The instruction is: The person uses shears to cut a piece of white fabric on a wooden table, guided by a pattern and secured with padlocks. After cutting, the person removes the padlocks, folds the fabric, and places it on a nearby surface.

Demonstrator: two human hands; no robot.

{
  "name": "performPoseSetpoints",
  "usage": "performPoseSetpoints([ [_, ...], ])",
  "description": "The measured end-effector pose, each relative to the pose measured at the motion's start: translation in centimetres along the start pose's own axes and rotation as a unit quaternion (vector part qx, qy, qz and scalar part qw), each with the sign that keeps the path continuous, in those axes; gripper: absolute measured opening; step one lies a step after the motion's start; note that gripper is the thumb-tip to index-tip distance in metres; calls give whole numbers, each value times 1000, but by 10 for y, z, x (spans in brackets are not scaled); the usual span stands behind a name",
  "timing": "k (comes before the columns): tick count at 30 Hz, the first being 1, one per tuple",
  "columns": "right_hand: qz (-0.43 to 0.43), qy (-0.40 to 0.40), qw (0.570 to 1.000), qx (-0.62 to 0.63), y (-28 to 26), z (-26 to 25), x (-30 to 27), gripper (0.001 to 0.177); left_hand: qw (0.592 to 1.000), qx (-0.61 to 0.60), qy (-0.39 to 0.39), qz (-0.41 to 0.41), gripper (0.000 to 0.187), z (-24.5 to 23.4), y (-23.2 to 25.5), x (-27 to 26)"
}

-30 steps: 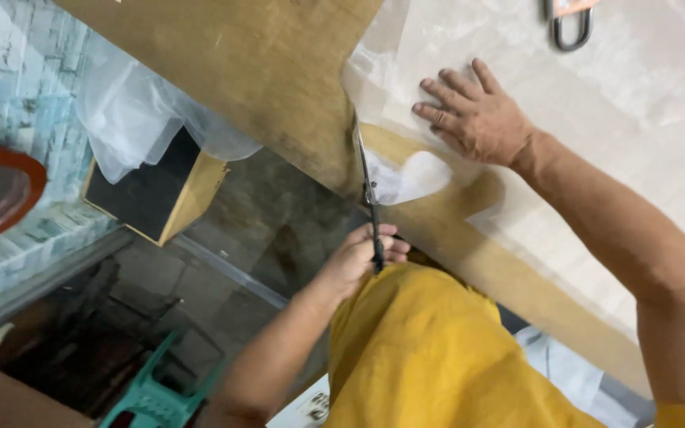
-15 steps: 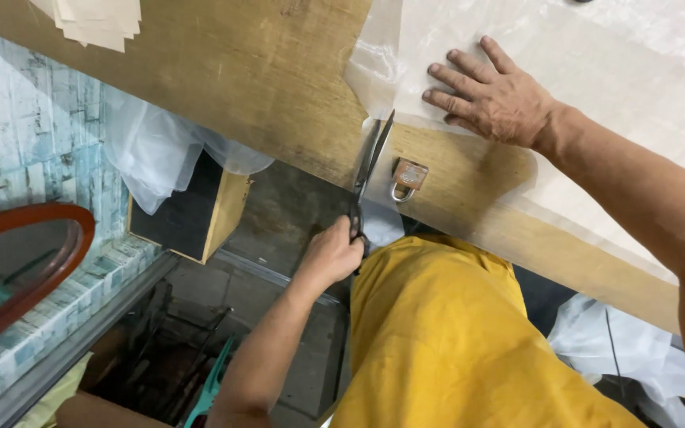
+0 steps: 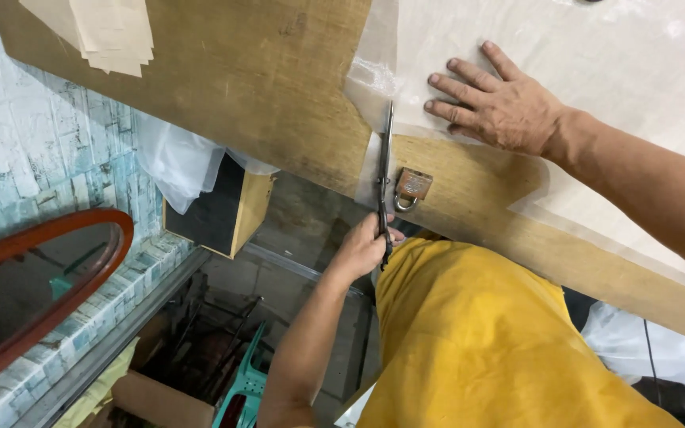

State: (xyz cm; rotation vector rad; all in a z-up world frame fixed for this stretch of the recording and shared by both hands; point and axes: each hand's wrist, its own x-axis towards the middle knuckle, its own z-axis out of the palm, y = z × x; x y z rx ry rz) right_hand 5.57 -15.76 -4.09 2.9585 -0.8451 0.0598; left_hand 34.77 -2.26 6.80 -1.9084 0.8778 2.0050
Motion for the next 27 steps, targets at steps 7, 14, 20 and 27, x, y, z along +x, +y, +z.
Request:
performPoseSetpoints([
  [7, 11, 2, 1000, 4, 1, 0, 0, 56, 999, -32, -11, 15, 39, 3, -13, 12],
  [14, 13, -34, 999, 22, -2, -1, 2, 60, 1000, -14, -21, 3, 44, -7, 10, 16],
  [20, 11, -46, 998, 44, 0, -5, 5, 59, 997, -73, -25, -27, 41, -12, 16, 13],
  [27, 13, -55, 996, 65, 0, -5, 5, 61, 993, -101, -50, 32, 34, -21, 23, 29],
])
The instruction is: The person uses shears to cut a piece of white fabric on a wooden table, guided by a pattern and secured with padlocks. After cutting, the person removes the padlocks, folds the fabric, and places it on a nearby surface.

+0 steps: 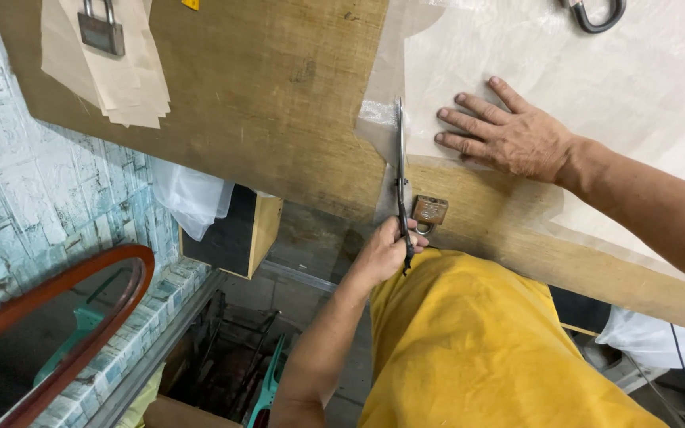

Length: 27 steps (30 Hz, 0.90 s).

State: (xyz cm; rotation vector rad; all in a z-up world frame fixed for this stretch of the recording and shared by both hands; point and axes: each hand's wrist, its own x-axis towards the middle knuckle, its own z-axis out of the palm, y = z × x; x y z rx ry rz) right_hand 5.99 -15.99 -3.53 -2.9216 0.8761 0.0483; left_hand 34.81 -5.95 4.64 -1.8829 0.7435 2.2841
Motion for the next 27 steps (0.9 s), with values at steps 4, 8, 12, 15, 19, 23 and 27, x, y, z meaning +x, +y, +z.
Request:
performPoseSetpoints([
  [4, 5, -16, 1000, -5, -5, 0, 1, 61, 1000, 12, 5, 1, 27, 0, -27, 17],
  [8, 74, -29, 996, 33, -12, 3, 1, 56, 987, -102, -29, 122, 40, -6, -45, 36],
  [12, 75, -27, 995, 56, -13, 4, 0, 55, 984, -115, -30, 132, 39, -8, -47, 52],
  [15, 74, -25, 994, 70, -12, 7, -1, 55, 985, -119, -23, 126, 36, -9, -43, 48],
  [19, 77, -22, 993, 87, -11, 0, 1, 54, 984, -128, -24, 122, 37, -11, -41, 58],
  [23, 75, -37, 994, 74, -10, -2, 2, 53, 987, -100, -24, 125, 36, -16, -19, 58],
  [27, 74, -21, 992, 100, -9, -2, 3, 51, 988, -96, -21, 115, 34, -17, -17, 60],
])
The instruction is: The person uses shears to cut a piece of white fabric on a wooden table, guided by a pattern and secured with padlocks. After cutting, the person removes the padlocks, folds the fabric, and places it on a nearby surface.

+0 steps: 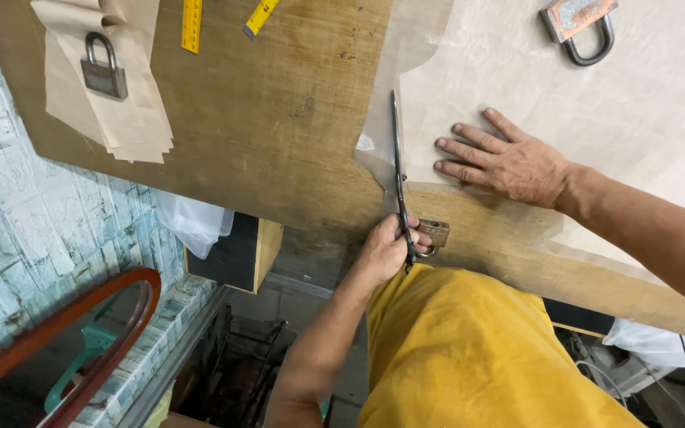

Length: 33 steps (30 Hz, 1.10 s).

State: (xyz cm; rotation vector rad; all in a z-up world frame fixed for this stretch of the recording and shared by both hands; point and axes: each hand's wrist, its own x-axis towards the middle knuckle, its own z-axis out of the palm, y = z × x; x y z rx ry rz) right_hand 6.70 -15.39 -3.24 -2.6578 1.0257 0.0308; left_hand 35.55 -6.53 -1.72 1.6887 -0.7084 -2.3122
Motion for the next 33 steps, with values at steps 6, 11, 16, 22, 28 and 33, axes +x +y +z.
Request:
performPoseSetpoints([
  [6, -12, 4, 1000, 10, 3, 2, -1, 51, 1000, 12, -1, 8, 42, -4, 30, 5],
  [11, -36, 53, 998, 10, 7, 18, -4, 51, 999, 34, -28, 9, 45, -11, 26, 15],
  [16, -26, 76, 996, 29, 3, 17, -1, 48, 998, 52, -31, 16, 47, -18, 44, 23],
  [22, -21, 37, 998, 41, 2, 15, -3, 50, 999, 19, -51, 8, 44, -32, 45, 22],
  [28, -5, 50, 997, 50, 2, -9, 8, 51, 990, 63, -123, -5, 58, -98, 88, -4],
  [33, 184, 74, 980, -25, 34, -24, 33, 68, 957, 236, -150, -84, 64, -140, 140, -13],
])
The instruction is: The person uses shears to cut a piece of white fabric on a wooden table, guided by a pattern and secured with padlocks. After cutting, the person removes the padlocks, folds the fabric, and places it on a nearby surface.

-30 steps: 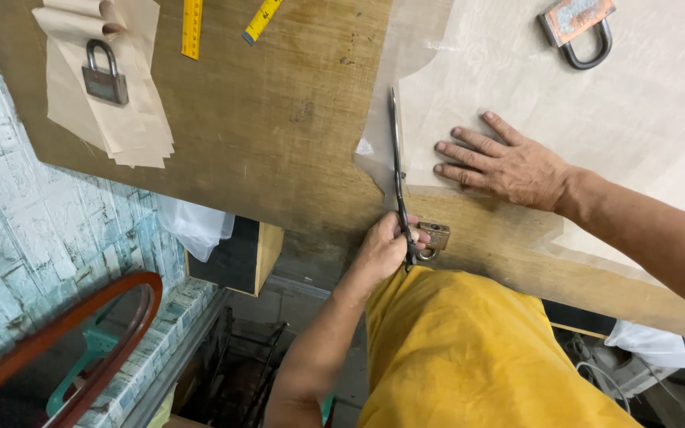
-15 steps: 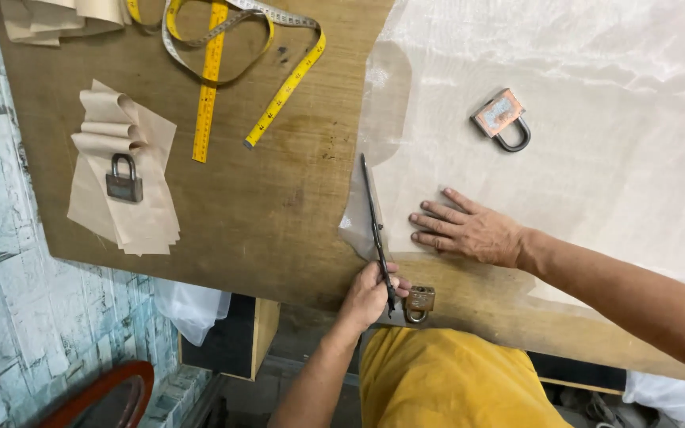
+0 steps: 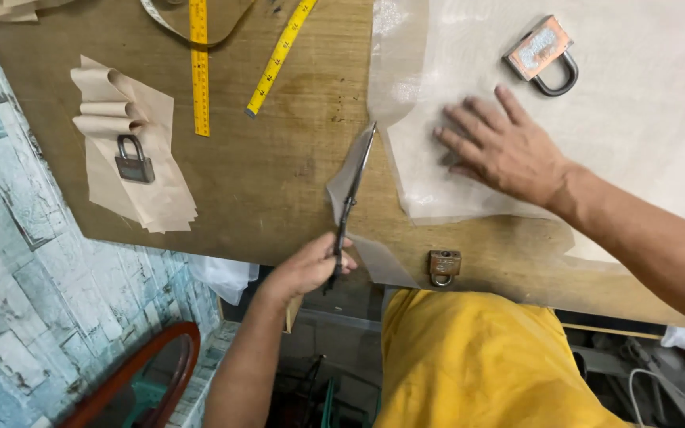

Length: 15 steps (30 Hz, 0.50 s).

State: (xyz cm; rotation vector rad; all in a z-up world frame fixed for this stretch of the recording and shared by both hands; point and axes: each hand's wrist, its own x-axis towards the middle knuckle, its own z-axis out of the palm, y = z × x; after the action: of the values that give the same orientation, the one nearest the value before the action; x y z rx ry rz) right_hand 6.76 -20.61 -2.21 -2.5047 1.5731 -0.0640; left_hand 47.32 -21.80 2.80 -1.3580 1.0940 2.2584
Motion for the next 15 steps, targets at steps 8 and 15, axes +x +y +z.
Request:
performPoseSetpoints([
  [8, -11, -23, 994, -102, 11, -5, 18, 78, 851, 456, 94, -242, 32, -27, 147, -28],
  [15, -15, 23, 996, -85, 13, -5, 19, 76, 833, 513, 89, -184, 27, -50, 158, -11],
])
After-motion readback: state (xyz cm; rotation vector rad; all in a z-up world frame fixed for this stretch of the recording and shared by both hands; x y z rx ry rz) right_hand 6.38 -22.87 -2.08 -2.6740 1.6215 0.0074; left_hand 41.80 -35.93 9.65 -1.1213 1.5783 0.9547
